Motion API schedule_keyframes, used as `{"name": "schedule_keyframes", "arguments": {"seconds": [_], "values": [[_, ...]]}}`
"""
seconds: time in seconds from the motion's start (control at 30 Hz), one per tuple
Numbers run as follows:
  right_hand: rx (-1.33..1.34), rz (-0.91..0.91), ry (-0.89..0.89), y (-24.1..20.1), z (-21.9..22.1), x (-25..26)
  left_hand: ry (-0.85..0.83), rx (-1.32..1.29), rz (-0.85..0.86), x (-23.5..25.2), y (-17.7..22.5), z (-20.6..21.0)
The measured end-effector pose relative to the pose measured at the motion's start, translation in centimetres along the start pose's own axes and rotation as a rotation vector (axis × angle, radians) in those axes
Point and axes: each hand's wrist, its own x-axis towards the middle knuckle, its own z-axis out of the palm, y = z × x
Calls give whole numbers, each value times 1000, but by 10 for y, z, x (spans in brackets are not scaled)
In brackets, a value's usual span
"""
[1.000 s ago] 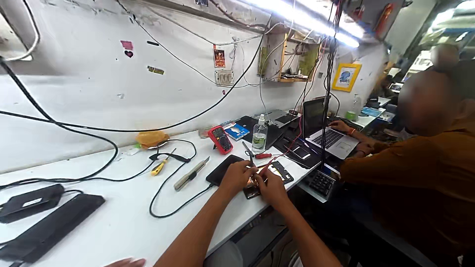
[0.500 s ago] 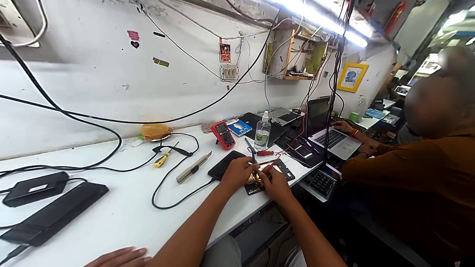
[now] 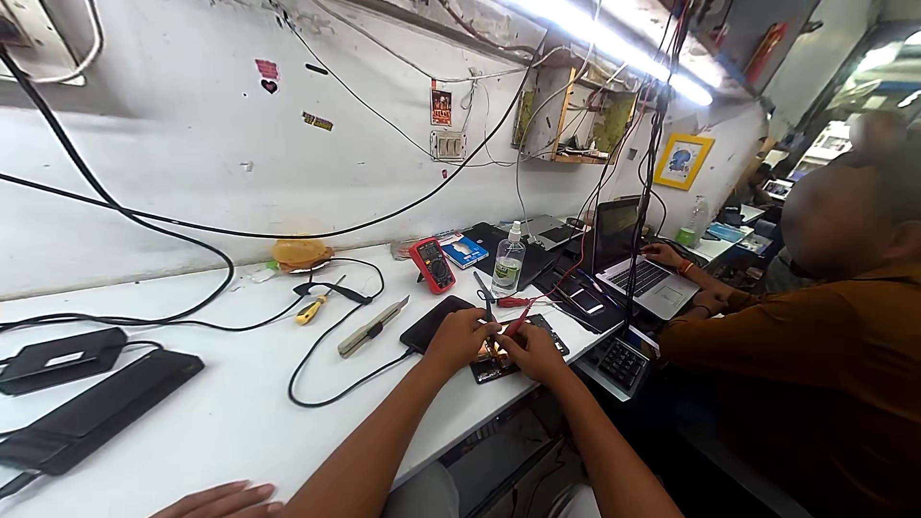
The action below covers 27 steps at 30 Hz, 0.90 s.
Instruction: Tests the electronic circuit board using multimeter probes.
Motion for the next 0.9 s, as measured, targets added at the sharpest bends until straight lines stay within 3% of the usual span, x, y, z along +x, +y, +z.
{"name": "schedule_keyframes", "arguments": {"seconds": [0.9], "values": [[71, 9, 102, 5, 10, -10, -7, 19, 6, -1, 4, -1]]}}
